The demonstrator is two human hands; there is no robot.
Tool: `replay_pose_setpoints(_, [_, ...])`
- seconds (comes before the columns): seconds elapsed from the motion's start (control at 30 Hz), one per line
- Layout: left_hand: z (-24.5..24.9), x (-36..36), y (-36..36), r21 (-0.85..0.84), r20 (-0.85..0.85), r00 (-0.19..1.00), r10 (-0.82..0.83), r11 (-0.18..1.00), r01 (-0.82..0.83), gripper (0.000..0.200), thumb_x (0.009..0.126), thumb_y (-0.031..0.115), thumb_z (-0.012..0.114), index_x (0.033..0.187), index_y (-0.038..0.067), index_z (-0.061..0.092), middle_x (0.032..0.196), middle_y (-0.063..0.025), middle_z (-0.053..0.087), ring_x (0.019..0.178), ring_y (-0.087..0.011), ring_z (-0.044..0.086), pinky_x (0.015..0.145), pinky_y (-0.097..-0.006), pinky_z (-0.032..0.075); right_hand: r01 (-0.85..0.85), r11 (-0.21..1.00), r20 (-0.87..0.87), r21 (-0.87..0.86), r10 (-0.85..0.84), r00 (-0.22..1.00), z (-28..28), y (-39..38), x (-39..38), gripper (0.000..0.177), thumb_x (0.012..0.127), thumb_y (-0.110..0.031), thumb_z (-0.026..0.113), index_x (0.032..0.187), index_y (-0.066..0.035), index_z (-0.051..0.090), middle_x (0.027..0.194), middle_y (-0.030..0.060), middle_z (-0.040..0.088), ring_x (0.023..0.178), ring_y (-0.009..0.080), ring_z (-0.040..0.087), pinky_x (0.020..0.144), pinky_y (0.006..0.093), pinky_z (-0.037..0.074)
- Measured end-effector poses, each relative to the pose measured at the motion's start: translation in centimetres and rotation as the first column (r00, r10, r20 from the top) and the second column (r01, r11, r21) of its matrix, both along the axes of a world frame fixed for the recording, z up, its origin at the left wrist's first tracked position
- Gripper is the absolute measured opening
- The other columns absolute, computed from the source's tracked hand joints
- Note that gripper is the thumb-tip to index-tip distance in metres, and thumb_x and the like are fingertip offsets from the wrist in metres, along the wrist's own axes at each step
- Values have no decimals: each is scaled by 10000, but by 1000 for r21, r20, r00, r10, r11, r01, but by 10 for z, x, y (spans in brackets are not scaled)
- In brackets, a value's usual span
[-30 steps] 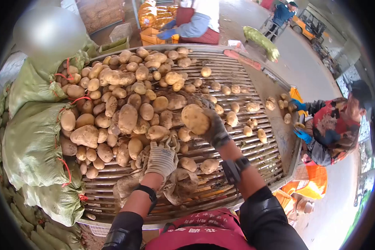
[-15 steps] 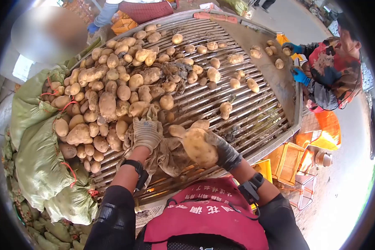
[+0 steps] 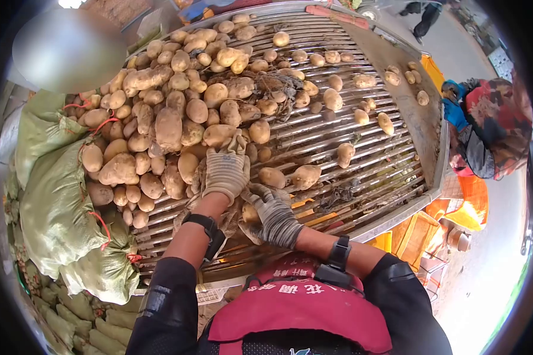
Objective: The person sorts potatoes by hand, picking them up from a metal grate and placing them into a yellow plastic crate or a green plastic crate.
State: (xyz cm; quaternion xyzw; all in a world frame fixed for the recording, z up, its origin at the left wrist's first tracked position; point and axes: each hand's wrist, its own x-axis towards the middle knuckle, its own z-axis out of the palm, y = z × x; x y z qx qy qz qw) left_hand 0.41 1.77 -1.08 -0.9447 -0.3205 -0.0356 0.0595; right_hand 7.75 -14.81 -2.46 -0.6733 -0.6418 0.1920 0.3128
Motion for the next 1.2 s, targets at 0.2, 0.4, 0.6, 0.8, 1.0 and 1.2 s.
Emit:
replay_pose_setpoints(0.2, [17, 8, -3, -232, -287, 956, 66, 963, -136, 443, 939, 296, 402, 1265, 42, 561, 1003, -122, 698, 954, -281, 644, 943, -515, 349, -56, 989, 128, -137, 74, 989, 6, 1, 2, 722, 727, -457, 693, 1339, -121, 509, 1322, 202, 512, 1131, 377, 517, 1008, 517, 341])
replay_pose_setpoints(0.4, [5, 2, -3, -81, -94, 994, 56, 995, -64, 506, 935, 294, 400, 1370, 46, 472, 1265, -137, 606, 1187, -279, 536, 1021, -537, 307, -187, 875, 334, -446, 357, 872, 28, -14, 24, 770, 691, -314, 747, 1396, -186, 466, 1379, 195, 479, 1219, 384, 485, 1023, 518, 385])
replay_pose_setpoints(0.6, [-2, -1, -2, -6, -46, 999, 10, 1000, -11, 576, 945, 315, 402, 1453, 47, 356, 1279, -159, 601, 1184, -300, 551, 1038, -525, 308, -176, 809, 117, -562, 288, 950, 30, -23, 84, 890, 662, -255, 780, 1449, -162, 375, 1396, 229, 447, 1283, 381, 448, 1036, 432, 415])
replay_pose_setpoints(0.8, [19, 9, -11, -126, -176, 980, 88, 986, -111, 407, 927, 329, 416, 1157, 75, 636, 1150, -155, 662, 1068, -317, 604, 987, -528, 327, -137, 981, -981, -137, -115, 154, 71, -84, 138, 1090, 721, -250, 810, 1534, -92, 100, 1357, 149, 473, 1238, 253, 496, 1034, 373, 419])
replay_pose_setpoints(1.0, [23, 12, -16, -56, -400, 907, 133, 984, -169, 668, 917, 362, 459, 1488, 60, 288, 1344, -200, 544, 1143, -331, 570, 1047, -500, 313, 314, 946, -823, -77, 117, -555, 15, -145, 132, 760, 877, -526, 622, 1419, -49, 387, 1370, 198, 496, 1207, 323, 539, 1035, 459, 446])
replay_pose_setpoints(1.2, [-5, -4, -5, 33, -173, 984, 40, 999, -35, 749, 899, 325, 508, 1520, 61, 182, 1116, -218, 657, 974, -373, 625, 1015, -487, 343, 308, 951, -606, 0, 245, -757, 3, -198, 134, 736, 881, -570, 581, 1366, -30, 451, 1286, 225, 553, 1131, 423, 576, 899, 593, 509])
